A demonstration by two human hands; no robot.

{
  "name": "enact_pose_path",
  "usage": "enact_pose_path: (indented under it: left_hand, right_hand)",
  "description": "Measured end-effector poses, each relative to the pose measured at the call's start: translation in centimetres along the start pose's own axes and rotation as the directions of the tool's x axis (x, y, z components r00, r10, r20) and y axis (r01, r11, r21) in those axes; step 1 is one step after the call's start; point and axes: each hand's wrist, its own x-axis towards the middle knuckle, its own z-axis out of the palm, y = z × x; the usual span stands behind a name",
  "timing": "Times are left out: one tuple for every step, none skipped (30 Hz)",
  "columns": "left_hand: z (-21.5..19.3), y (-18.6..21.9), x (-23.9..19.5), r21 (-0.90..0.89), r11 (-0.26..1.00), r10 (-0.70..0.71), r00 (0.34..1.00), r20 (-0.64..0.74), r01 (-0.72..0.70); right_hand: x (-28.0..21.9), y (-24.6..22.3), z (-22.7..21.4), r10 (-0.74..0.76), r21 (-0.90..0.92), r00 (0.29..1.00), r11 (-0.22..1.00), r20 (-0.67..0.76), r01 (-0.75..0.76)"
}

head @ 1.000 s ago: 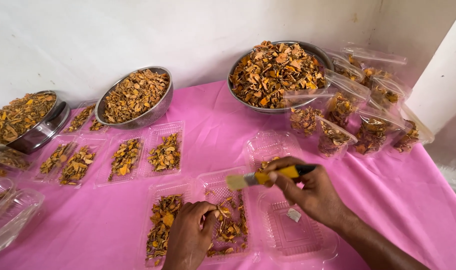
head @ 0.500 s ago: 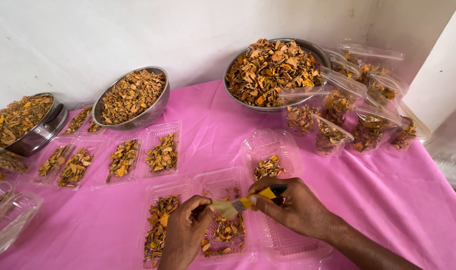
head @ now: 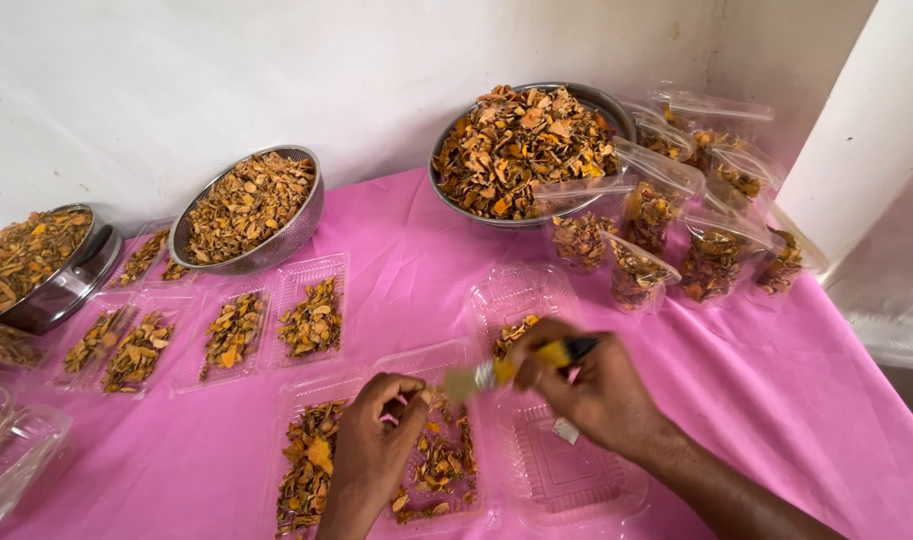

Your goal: The person uses a small brush to sweep dried orange and brown leaves from a large metal bowl into clear plastic containers. They carefully arrange the leaves within the containers on a pink tablecloth.

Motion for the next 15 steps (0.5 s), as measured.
enact_pose_path:
  left_hand:
    - [0.7,1.5,0.9,0.0,1.0,0.002,1.0,0.003,-0.002]
    - [1.2,2.9,1.4,0.06,0.998,0.028,0.999,0.036,-0.03]
    - [1.7,4.3,1.9,0.117,0.991,0.053,0.996,0.07,-0.061]
    - [2.6,4.8,2.8,0.117,0.991,0.056,0.996,0.071,-0.064]
    - [3.5,5.3,3.6,0.196,0.975,0.086,0.99,0.112,-0.106]
    - [4.5,6.0,4.6,0.27,0.95,0.116,0.981,0.157,-0.155]
    - [5.3,5.9,5.4,0.267,0.95,0.124,0.979,0.161,-0.164]
    - [6.1,5.9,6.2,0.354,0.912,0.148,0.972,0.184,-0.206]
    - [6.9,5.9,7.0,0.437,0.865,0.17,0.963,0.209,-0.247]
    - [7.4,5.4,7.5,0.436,0.865,0.17,0.963,0.21,-0.247]
    - [7.9,5.0,8.0,0.479,0.837,0.176,0.959,0.222,-0.265]
    - [8.2,4.5,8.5,0.523,0.806,0.181,0.956,0.23,-0.278]
    - [8.1,4.5,8.4,0.524,0.806,0.18,0.957,0.226,-0.275]
    - [8.0,4.5,8.3,0.507,0.821,0.168,0.96,0.224,-0.262]
    - [7.8,4.5,8.3,0.491,0.835,0.157,0.962,0.222,-0.249]
  right_hand:
    - [0.3,-0.4,-0.7,0.001,-0.001,1.0,1.0,-0.003,-0.001]
    - [0.5,-0.9,-1.1,0.021,-0.04,0.979,0.999,-0.203,-0.03]
    - [0.8,-1.3,-1.6,0.033,-0.072,0.918,0.995,-0.395,-0.067]
    - [1.0,-1.5,-1.6,0.031,-0.074,0.917,0.995,-0.398,-0.066]
    - [1.3,-1.6,-1.7,0.042,-0.051,0.896,0.996,-0.442,-0.072]
    - [1.5,-1.8,-1.9,0.05,-0.031,0.871,0.997,-0.488,-0.075]
    - [1.6,-1.3,-1.8,0.046,-0.037,0.868,0.997,-0.495,-0.074]
    - [1.7,-0.8,-1.6,0.001,-0.024,0.852,1.0,-0.524,-0.015]
    - [1.8,-0.3,-1.4,-0.044,-0.014,0.832,0.999,-0.553,0.044]
    - [1.8,-0.5,-1.6,-0.043,-0.015,0.832,0.999,-0.553,0.042]
    - [1.8,-0.7,-1.7,-0.055,-0.036,0.834,0.998,-0.549,0.042]
    - [2.0,-0.9,-1.7,-0.067,-0.054,0.838,0.998,-0.541,0.045]
    - [1.9,-0.9,-1.8,-0.068,-0.053,0.84,0.998,-0.538,0.047]
    - [1.9,-0.8,-1.8,-0.073,-0.056,0.838,0.997,-0.54,0.051]
    - [1.8,-0.8,-1.9,-0.078,-0.06,0.836,0.997,-0.542,0.055]
